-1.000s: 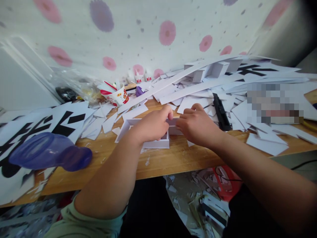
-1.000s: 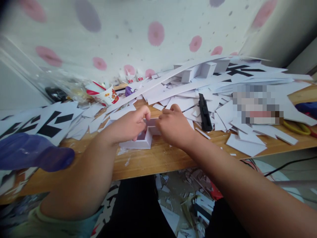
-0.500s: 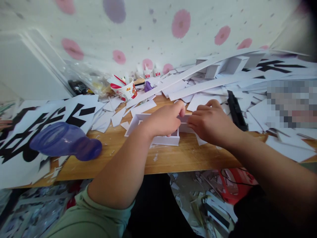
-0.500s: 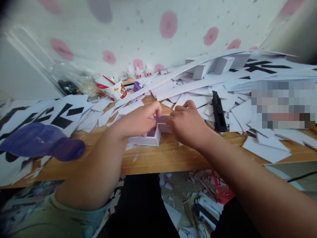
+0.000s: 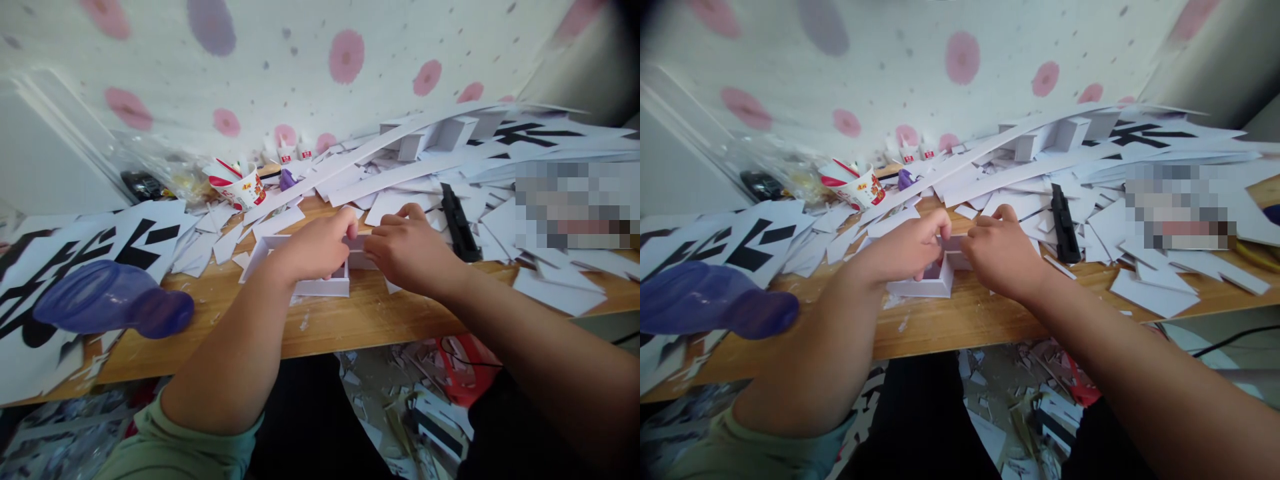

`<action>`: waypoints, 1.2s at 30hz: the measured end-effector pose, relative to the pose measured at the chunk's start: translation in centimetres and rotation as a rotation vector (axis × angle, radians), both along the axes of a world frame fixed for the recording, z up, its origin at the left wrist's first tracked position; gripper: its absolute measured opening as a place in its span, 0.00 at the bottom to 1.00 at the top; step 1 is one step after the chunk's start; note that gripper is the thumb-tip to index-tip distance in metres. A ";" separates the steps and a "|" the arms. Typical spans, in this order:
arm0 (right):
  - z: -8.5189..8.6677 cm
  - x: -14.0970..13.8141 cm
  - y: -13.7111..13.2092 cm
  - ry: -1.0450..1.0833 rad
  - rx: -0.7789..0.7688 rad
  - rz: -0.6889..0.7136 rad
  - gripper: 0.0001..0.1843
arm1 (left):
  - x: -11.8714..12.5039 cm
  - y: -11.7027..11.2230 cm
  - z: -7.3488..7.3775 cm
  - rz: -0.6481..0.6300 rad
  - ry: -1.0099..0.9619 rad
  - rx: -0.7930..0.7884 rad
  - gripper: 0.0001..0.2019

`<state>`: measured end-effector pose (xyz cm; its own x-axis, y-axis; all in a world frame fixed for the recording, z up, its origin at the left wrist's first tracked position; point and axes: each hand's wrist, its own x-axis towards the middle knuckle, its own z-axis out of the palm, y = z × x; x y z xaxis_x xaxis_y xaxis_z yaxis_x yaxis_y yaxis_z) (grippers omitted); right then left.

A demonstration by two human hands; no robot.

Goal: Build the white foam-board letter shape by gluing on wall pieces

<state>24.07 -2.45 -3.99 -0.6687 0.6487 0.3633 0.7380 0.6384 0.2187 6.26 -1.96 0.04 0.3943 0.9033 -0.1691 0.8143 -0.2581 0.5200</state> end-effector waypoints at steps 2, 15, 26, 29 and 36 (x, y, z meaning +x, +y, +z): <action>0.0 0.1 0.0 0.002 -0.008 0.005 0.11 | 0.0 0.0 0.0 -0.001 -0.003 0.008 0.14; -0.2 0.0 -0.1 0.006 -0.013 0.004 0.11 | 0.1 -0.1 0.2 -0.016 0.017 0.014 0.13; 0.1 -0.3 0.0 -0.020 -0.047 -0.016 0.10 | 0.0 -0.1 0.4 -0.031 0.023 0.006 0.14; 0.2 -0.3 -0.1 -0.012 -0.074 -0.032 0.11 | -0.1 0.1 0.3 -0.038 0.022 -0.002 0.13; 0.9 1.3 -0.3 0.208 -0.113 -0.029 0.07 | -0.2 0.6 -0.3 -0.067 0.109 0.140 0.07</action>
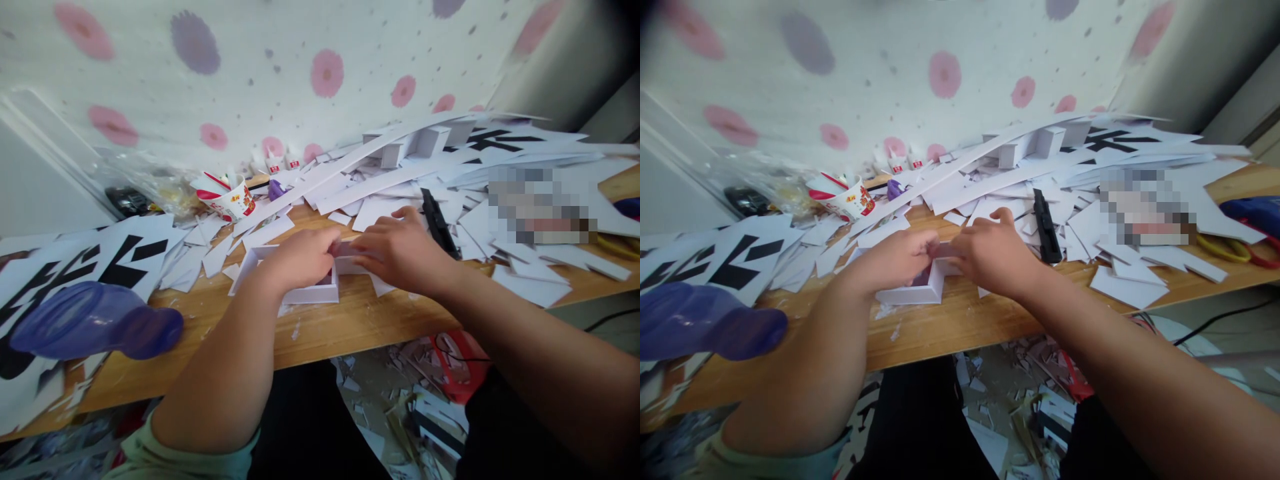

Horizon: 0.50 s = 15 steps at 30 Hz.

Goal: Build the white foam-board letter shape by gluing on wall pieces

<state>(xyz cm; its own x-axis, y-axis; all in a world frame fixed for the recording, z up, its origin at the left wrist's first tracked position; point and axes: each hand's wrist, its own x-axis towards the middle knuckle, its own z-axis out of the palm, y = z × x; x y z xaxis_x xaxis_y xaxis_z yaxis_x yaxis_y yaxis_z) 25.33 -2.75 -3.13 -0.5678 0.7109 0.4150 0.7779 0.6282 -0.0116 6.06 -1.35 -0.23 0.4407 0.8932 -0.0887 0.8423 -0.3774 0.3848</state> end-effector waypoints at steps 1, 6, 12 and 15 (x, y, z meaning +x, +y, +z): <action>0.3 0.6 0.0 0.078 0.007 -0.011 0.07 | 0.0 0.0 0.0 0.029 0.001 0.047 0.07; 1.9 4.2 -0.6 0.346 0.071 -0.115 0.09 | 0.1 0.1 0.1 0.133 -0.106 0.166 0.09; 0.1 8.3 -2.0 0.263 0.095 -0.109 0.10 | 0.4 0.2 -0.7 -0.106 -0.270 0.331 0.05; -1.3 9.3 -2.9 0.190 -0.001 -0.056 0.09 | 0.8 0.3 -1.2 -0.283 -0.255 0.375 0.05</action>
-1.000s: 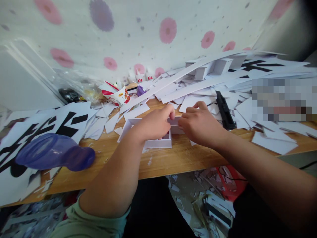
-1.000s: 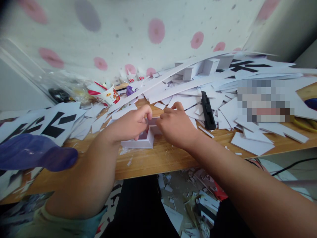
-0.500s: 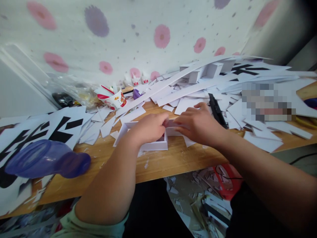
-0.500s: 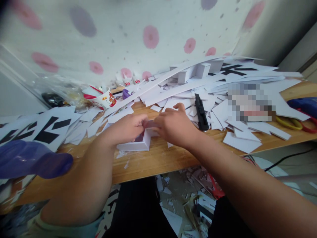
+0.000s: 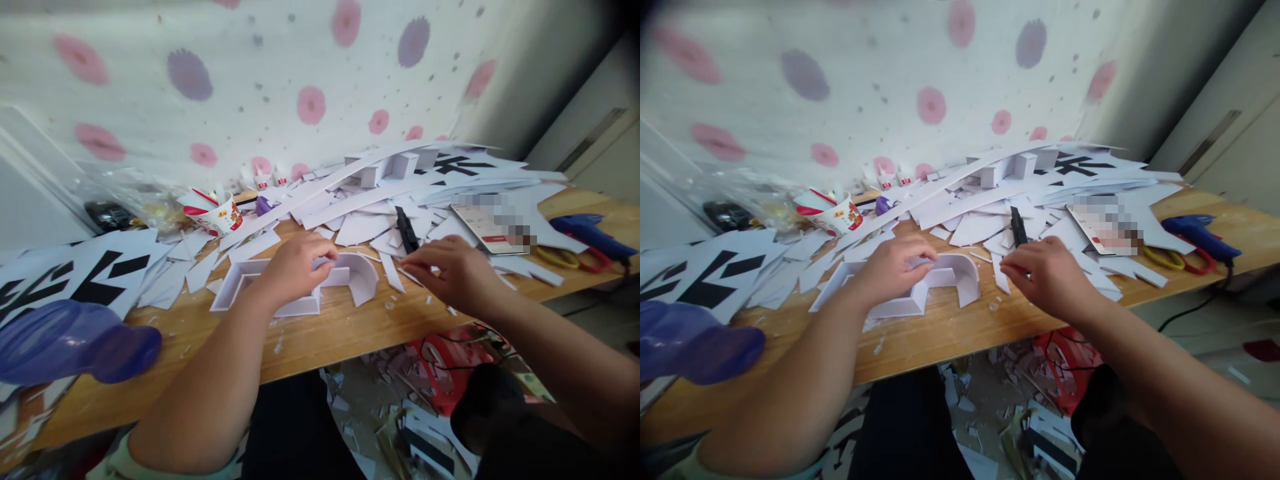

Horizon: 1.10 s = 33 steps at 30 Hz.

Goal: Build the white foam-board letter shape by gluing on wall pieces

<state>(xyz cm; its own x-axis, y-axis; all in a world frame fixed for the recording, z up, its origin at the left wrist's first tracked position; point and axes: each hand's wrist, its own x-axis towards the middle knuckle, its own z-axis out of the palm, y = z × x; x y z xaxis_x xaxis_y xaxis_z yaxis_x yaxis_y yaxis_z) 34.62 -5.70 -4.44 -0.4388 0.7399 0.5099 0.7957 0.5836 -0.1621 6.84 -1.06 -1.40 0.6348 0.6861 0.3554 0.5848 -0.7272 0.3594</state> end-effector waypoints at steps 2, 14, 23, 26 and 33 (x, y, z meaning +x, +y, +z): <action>-0.6 0.1 -0.8 -0.054 -0.058 0.041 0.09 | 0.2 0.1 -0.3 -0.065 0.052 0.018 0.05; -1.5 -1.0 -2.5 -0.104 -0.191 0.078 0.09 | 0.5 0.4 -1.2 -0.103 0.176 0.030 0.10; -1.6 -0.8 -1.4 -0.099 -0.218 0.010 0.10 | 0.4 0.3 -0.7 -0.053 0.100 0.056 0.10; -1.9 0.2 0.0 -0.038 -0.186 -0.096 0.09 | 0.3 0.4 -0.6 -0.027 0.058 0.073 0.10; -1.5 1.1 4.2 -0.036 -0.104 -0.302 0.13 | -0.1 0.3 -0.1 0.078 -0.118 0.077 0.12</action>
